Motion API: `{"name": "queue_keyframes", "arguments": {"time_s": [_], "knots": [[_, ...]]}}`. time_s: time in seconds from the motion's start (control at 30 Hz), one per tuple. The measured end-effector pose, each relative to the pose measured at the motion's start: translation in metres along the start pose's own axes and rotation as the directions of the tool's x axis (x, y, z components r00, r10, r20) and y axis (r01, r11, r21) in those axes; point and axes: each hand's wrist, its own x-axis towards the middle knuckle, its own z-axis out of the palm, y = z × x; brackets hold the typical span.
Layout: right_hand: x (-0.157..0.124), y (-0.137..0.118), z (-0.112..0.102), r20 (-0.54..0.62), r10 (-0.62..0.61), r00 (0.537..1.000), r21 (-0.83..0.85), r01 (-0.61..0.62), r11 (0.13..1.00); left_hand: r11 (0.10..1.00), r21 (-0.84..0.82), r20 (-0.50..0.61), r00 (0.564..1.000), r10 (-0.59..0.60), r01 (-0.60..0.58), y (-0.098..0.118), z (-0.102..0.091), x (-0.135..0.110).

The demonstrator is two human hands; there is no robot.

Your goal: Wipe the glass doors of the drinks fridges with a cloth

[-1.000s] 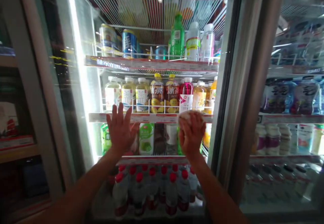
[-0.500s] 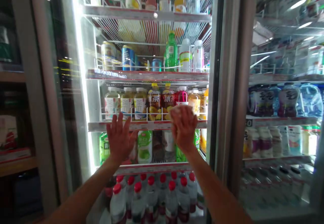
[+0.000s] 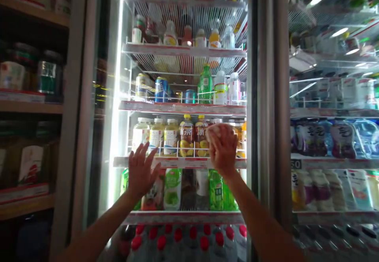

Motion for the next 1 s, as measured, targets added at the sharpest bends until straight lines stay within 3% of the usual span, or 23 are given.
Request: {"name": "queue_keyframes", "arguments": {"time_s": [0.07,0.13,0.23,0.33,0.4,0.43,0.53,0.6,0.63,0.7,0.8,0.9,0.93,1.0], "knots": [[0.018,0.032,0.001,-0.108,0.193,0.975,-0.035,-0.198,0.98,1.0,0.008,-0.04,0.999,-0.008,0.009,-0.013,0.001,0.021],[0.036,0.046,0.005,-0.178,0.276,0.944,-0.034,-0.287,0.957,0.999,0.019,-0.071,0.997,-0.036,0.037,-0.023,0.004,0.042],[0.049,0.022,0.015,-0.158,0.144,0.977,-0.01,-0.148,0.989,0.996,0.037,-0.081,0.994,-0.079,0.082,-0.027,0.009,0.064],[0.044,-0.013,0.022,-0.007,-0.099,0.995,0.03,0.099,0.995,0.995,0.053,-0.085,0.993,-0.083,0.088,-0.026,0.011,0.069],[0.041,-0.014,0.02,0.058,-0.179,0.982,0.031,0.177,0.984,0.995,0.056,-0.082,0.993,-0.08,0.084,-0.025,0.01,0.067],[0.041,-0.006,0.018,0.05,-0.163,0.985,0.013,0.162,0.987,0.995,0.058,-0.079,0.994,-0.078,0.082,-0.026,0.009,0.066],[0.055,0.037,0.013,-0.082,0.106,0.991,-0.053,-0.11,0.992,0.994,0.065,-0.067,0.995,-0.079,0.084,-0.026,0.009,0.064],[0.072,0.056,0.012,-0.178,0.282,0.943,-0.044,-0.294,0.955,0.994,0.066,-0.068,0.994,-0.086,0.09,-0.025,0.009,0.063],[0.079,0.056,0.014,-0.195,0.308,0.931,-0.025,-0.319,0.947,0.994,0.063,-0.068,0.994,-0.089,0.093,-0.024,0.01,0.064],[0.091,0.039,0.019,-0.173,0.244,0.954,0.015,-0.245,0.969,0.994,0.054,-0.078,0.992,-0.094,0.099,-0.021,0.011,0.066],[0.092,-0.011,0.028,-0.013,-0.028,1.0,0.045,0.028,0.999,0.995,0.035,-0.102,0.991,-0.091,0.095,-0.023,0.01,0.077],[0.084,-0.032,0.03,0.143,-0.262,0.954,0.057,0.256,0.965,0.995,0.013,-0.104,0.99,-0.095,0.097,-0.034,0.007,0.095],[0.083,-0.026,0.028,0.153,-0.257,0.954,0.045,0.253,0.966,0.993,0.006,-0.102,0.988,-0.115,0.116,-0.039,0.006,0.101],[0.087,0.003,0.024,0.072,-0.083,0.994,-0.02,0.084,0.996,0.986,-0.005,-0.1,0.981,-0.168,0.168,-0.049,0.005,0.109]]}}
